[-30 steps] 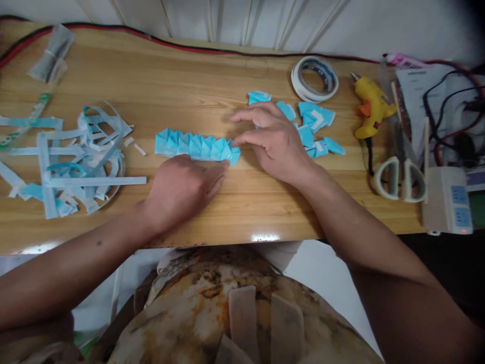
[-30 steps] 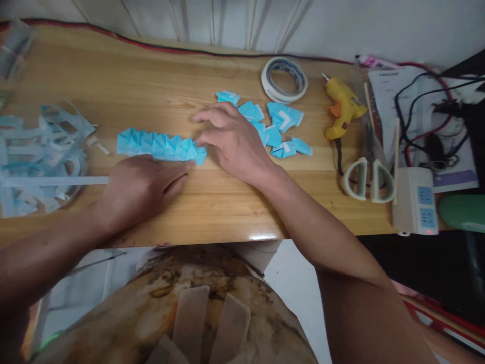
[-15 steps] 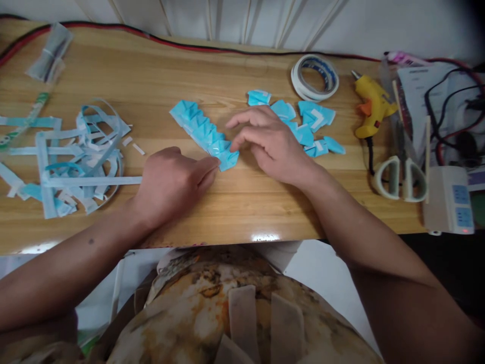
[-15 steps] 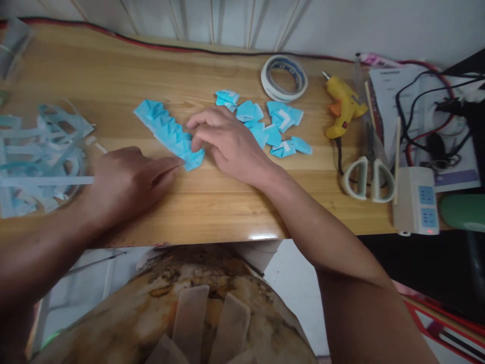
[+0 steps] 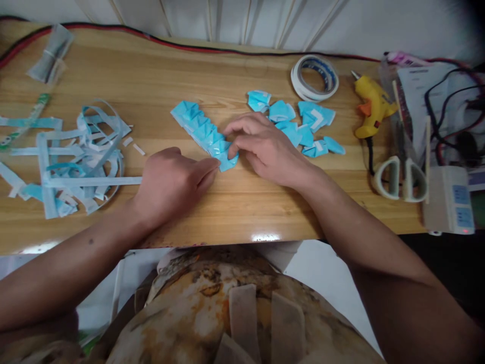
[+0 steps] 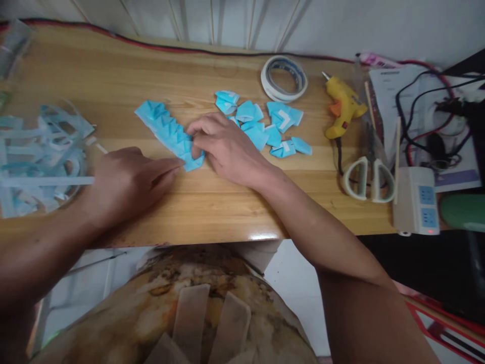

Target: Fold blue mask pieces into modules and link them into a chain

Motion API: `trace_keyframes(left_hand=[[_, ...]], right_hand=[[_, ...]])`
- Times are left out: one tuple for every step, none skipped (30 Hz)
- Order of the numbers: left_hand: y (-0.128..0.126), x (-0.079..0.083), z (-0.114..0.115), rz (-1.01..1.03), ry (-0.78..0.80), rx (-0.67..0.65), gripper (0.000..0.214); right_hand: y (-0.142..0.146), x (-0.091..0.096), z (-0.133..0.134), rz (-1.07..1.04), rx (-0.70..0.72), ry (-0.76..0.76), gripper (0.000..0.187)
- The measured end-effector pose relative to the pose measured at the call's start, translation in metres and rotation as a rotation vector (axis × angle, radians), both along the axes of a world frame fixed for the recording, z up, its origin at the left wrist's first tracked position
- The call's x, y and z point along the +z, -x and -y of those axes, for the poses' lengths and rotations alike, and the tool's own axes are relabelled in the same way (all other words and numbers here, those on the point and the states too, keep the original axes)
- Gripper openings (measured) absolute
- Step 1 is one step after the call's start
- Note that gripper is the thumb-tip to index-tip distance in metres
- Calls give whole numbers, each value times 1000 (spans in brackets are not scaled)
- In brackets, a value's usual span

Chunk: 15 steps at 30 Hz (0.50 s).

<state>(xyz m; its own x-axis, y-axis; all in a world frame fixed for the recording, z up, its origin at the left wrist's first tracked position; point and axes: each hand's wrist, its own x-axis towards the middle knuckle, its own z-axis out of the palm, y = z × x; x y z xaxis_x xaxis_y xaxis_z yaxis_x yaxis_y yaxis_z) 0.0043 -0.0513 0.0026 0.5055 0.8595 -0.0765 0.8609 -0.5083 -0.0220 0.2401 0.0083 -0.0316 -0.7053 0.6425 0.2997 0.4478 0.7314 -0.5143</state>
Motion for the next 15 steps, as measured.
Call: trace_keyframes(left_hand=[[0, -1, 0, -1, -13, -7, 43], [1, -2, 0, 1, -26, -18, 43], [2, -3, 0, 7, -37, -29, 44], [3, -4, 0, 16, -47, -39, 45], [4, -5, 0, 25, -55, -47, 45], [5, -5, 0, 30, -59, -52, 46], [5, -6, 0, 31, -58, -53, 47], [5, -6, 1, 28, -51, -49, 47], [4, -5, 1, 23, -38, -40, 48], [3, -5, 1, 20, -19, -26, 47], [2, -4, 1, 21, 1, -9, 47], [2, -3, 1, 24, 20, 9, 46], [1, -3, 1, 29, 34, 23, 45], [1, -2, 0, 37, 45, 31, 44], [1, -2, 0, 48, 49, 32, 44]], right_hand=[[1, 0, 0, 3, -2, 6, 30], [1, 0, 0, 3, -6, 1, 30], [1, 1, 0, 3, -15, -6, 29], [0, 3, 0, 5, -27, -13, 30], [-1, 5, 0, 7, -41, -16, 30], [-2, 7, 0, 11, -57, -14, 30], [-4, 8, 0, 16, -71, -10, 30], [-6, 10, -1, 20, -77, -12, 30], [-8, 11, -1, 22, -78, -18, 29], [-9, 12, -2, 20, -72, -29, 29], [-11, 12, -2, 15, -63, -39, 28], [-12, 11, -2, 10, -52, -43, 28], [-12, 11, -2, 6, -41, -40, 28], [-13, 10, -2, 5, -32, -30, 28], [-13, 9, -2, 7, -25, -19, 29]])
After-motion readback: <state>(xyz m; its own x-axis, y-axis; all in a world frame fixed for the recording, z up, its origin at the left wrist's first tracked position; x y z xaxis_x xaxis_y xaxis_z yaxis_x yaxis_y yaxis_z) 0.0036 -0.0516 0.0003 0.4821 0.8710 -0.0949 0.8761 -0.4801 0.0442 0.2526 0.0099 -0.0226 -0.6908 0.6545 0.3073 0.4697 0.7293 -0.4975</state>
